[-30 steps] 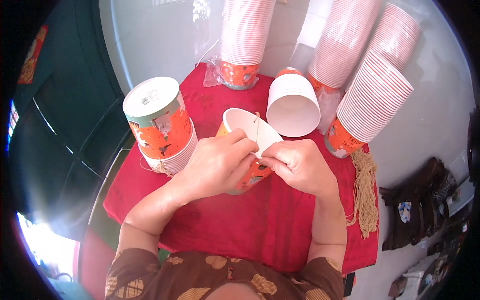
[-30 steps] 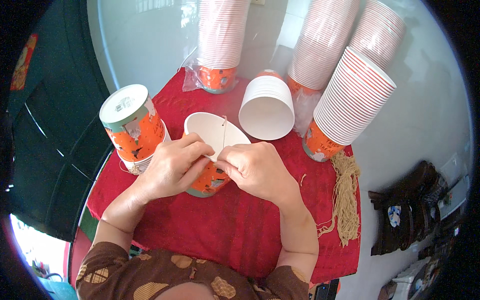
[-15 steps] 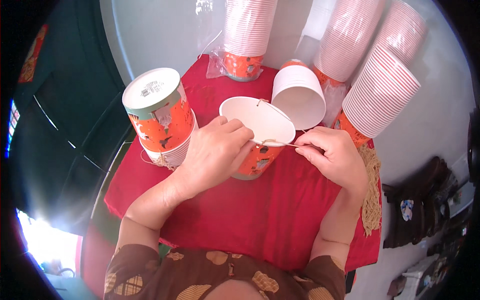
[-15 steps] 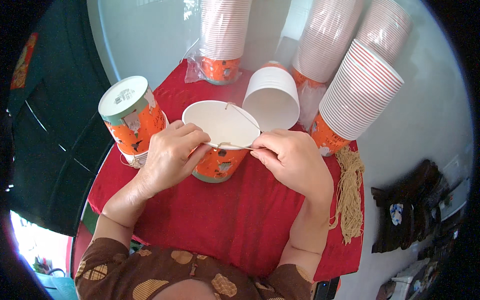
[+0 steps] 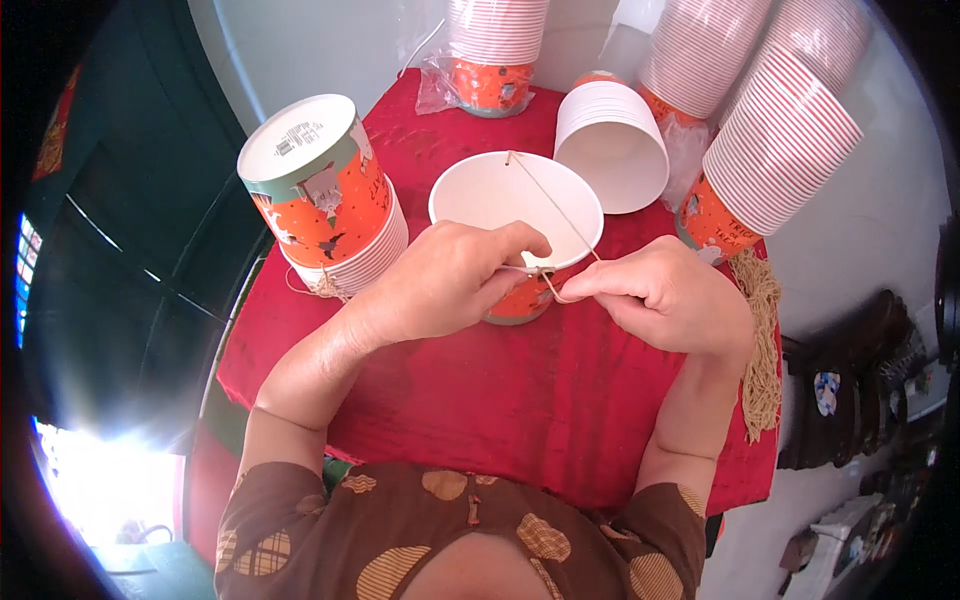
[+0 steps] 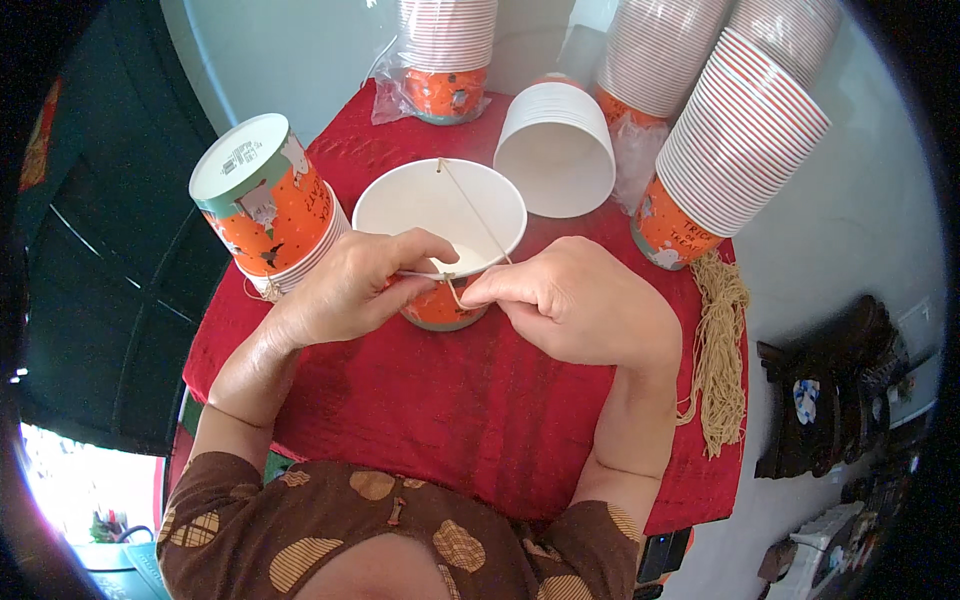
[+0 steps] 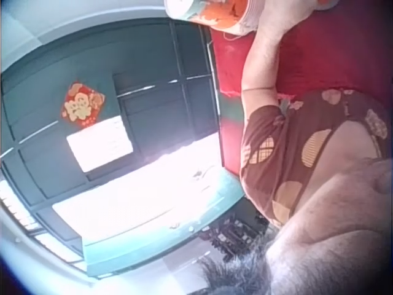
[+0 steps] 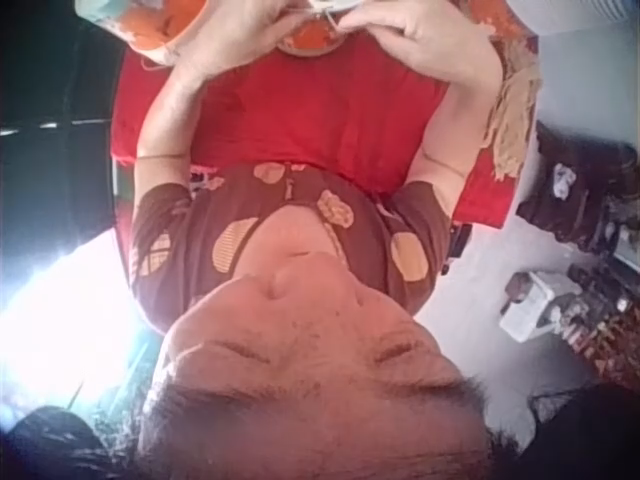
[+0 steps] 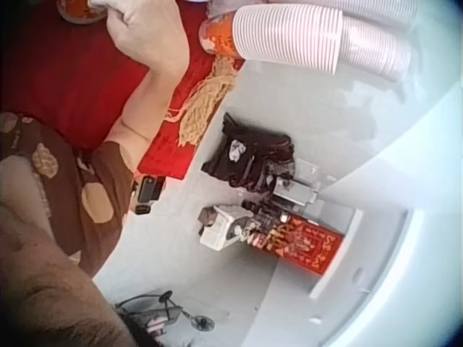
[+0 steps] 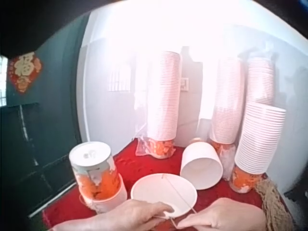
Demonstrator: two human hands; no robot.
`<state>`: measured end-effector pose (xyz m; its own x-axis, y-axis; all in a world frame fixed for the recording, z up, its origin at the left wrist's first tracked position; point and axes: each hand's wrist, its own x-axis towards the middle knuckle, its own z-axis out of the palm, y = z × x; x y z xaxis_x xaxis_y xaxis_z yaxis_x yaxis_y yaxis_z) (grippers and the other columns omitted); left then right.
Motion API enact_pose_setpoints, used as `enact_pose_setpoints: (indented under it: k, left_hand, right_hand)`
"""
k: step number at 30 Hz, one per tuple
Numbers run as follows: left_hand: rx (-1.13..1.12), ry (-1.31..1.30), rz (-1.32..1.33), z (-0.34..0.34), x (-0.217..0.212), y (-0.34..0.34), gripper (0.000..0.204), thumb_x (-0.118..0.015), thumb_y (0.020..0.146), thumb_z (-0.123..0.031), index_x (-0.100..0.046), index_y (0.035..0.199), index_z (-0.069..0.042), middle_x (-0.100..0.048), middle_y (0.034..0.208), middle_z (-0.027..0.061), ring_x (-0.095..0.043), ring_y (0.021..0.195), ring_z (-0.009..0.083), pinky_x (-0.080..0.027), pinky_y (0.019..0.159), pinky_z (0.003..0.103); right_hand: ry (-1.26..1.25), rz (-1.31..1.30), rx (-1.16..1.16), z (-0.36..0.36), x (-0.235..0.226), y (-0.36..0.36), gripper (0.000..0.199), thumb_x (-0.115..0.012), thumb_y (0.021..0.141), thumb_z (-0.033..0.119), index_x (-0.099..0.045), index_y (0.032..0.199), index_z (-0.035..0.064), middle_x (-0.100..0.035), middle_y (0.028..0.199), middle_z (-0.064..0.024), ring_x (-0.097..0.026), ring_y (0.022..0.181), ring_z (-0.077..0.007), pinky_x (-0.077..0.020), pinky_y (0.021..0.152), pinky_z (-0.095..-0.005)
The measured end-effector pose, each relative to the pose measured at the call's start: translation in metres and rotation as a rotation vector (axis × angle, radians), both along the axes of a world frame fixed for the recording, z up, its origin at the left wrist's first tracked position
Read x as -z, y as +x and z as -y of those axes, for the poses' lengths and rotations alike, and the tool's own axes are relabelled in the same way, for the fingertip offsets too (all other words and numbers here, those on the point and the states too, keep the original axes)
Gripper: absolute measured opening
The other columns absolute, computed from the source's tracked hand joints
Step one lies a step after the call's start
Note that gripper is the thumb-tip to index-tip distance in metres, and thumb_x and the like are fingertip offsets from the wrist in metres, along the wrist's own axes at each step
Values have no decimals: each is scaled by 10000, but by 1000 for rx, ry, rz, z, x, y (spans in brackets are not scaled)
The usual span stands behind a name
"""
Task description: Attaching string handles to small paper buckets for a trick-or-treat theme.
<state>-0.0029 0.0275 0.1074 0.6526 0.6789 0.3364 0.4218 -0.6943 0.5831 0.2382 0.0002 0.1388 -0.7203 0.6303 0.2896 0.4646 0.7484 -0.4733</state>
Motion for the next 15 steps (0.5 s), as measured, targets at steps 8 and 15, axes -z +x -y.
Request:
enact_pose_setpoints:
  k: [8,15]
  left_hand:
    - [41,111,2,-3,8,2,135,-635,847,-23,-634,982,-24,-684,840,118,-686,822,267,-545,698,343]
    - [30,56,7,-1,11,7,201,-661,830,-36,-609,1024,-31,-683,878,124,-689,835,269,-553,699,353]
  right_hand:
    - [85,224,-6,-7,8,-6,250,-566,696,-35,-710,880,56,-683,784,-117,-659,715,-278,-524,636,-360]
    - [-53,208,18,-1,-2,-6,165,-583,715,-17,-676,834,47,-668,778,-103,-648,691,-271,-517,621,-342]
